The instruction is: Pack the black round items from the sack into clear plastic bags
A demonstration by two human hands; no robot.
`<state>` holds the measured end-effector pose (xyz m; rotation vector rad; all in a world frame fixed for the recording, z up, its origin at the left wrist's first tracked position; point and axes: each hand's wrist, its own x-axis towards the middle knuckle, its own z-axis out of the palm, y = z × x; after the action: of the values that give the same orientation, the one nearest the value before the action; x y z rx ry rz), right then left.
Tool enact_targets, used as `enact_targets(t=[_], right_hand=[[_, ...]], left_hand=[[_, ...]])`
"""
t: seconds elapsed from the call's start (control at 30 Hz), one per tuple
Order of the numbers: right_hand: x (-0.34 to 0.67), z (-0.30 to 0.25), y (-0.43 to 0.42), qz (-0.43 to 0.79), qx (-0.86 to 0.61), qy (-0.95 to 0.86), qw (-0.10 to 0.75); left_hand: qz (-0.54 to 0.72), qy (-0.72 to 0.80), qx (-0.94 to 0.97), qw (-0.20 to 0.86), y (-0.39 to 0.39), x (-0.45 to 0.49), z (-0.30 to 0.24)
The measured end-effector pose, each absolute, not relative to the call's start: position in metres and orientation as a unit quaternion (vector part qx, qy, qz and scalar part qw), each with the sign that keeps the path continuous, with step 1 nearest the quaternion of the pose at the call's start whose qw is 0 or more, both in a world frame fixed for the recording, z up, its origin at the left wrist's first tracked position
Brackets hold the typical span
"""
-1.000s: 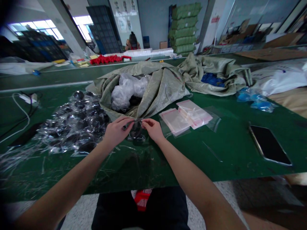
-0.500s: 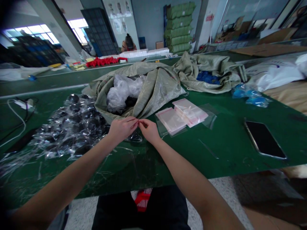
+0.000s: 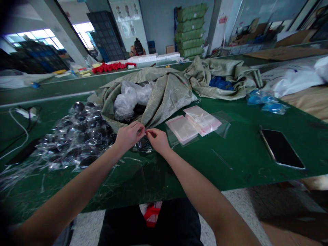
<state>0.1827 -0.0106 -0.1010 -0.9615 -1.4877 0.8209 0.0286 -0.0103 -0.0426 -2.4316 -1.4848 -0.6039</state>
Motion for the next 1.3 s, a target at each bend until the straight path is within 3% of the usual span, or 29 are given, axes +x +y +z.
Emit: enact_targets(t=[0.33, 0.77, 1.3], right_hand=[[0.184, -0.107, -0.008, 0.331, -0.413, -0.651, 0.543], [0.184, -0.105, -0.01, 0.212, -0.411, -0.706, 0.536], [0.182, -0.101, -0.011, 0.218, -0.458, -0.693, 0.513]], left_hand=[[-0.205, -0.46, -0.862, 0.06, -0.013, 0.017, -0.048], [-0.169, -0.446, -0.854, 0.208, -0.014, 0.029, -0.048], [-0.26, -0.506, -0.811, 0.136, -0.009, 0.032, -0.058]])
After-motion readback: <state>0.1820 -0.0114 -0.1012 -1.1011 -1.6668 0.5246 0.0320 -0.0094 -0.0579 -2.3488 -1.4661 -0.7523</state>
